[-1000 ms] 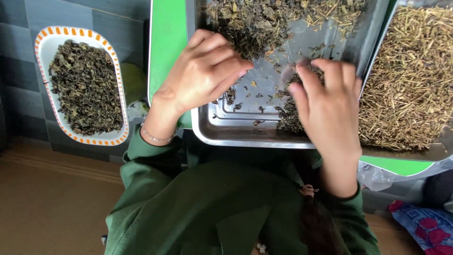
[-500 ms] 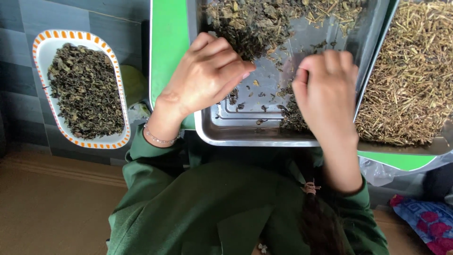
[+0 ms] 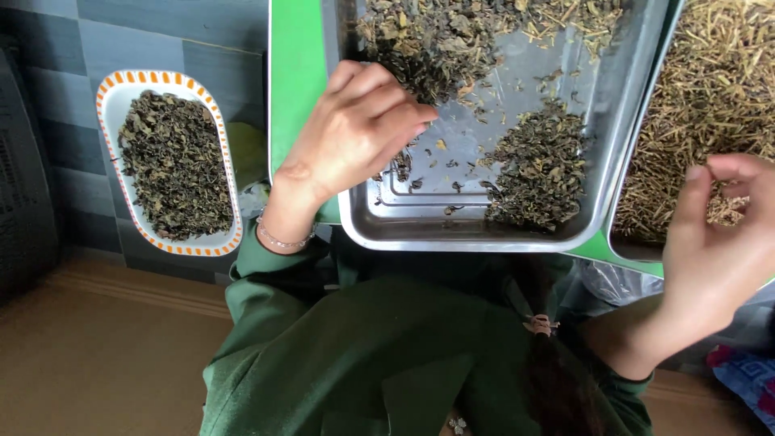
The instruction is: Sorting dried tea leaves by hand to remove stems and debris into separate containers.
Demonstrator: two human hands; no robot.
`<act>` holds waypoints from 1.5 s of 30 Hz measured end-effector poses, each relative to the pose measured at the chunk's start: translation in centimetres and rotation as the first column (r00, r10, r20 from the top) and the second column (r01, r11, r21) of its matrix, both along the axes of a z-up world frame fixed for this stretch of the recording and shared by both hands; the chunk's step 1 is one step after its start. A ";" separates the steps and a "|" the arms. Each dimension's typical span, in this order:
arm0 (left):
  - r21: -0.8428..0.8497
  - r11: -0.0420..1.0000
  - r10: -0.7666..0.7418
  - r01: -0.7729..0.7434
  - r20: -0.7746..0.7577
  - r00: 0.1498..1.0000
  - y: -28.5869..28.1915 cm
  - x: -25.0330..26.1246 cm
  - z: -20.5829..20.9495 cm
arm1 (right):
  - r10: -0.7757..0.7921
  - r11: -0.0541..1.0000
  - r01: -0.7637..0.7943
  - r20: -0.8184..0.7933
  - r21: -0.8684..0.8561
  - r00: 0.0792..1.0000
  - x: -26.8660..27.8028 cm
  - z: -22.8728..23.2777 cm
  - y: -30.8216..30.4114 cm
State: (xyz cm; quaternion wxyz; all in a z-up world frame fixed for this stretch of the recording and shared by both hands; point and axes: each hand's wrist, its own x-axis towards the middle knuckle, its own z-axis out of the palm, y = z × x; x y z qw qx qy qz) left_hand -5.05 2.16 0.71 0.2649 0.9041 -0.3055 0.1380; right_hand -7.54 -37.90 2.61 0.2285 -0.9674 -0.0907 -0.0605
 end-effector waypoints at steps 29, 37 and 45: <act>-0.079 0.994 -0.090 0.076 -0.198 0.976 1.6 1.1 0.6 | 0.859 0.490 -0.852 -0.067 -0.182 0.508 1.4 -2.4 18.2; -0.012 0.999 -0.034 0.032 -0.166 0.986 1.5 0.7 0.1 | 0.826 0.517 -0.856 -0.248 -0.025 0.506 2.7 -1.0 15.4; 0.067 0.995 -0.072 0.080 -0.119 0.990 1.1 0.8 0.3 | 0.725 0.672 -0.738 -0.155 -0.058 0.671 3.9 -0.1 11.7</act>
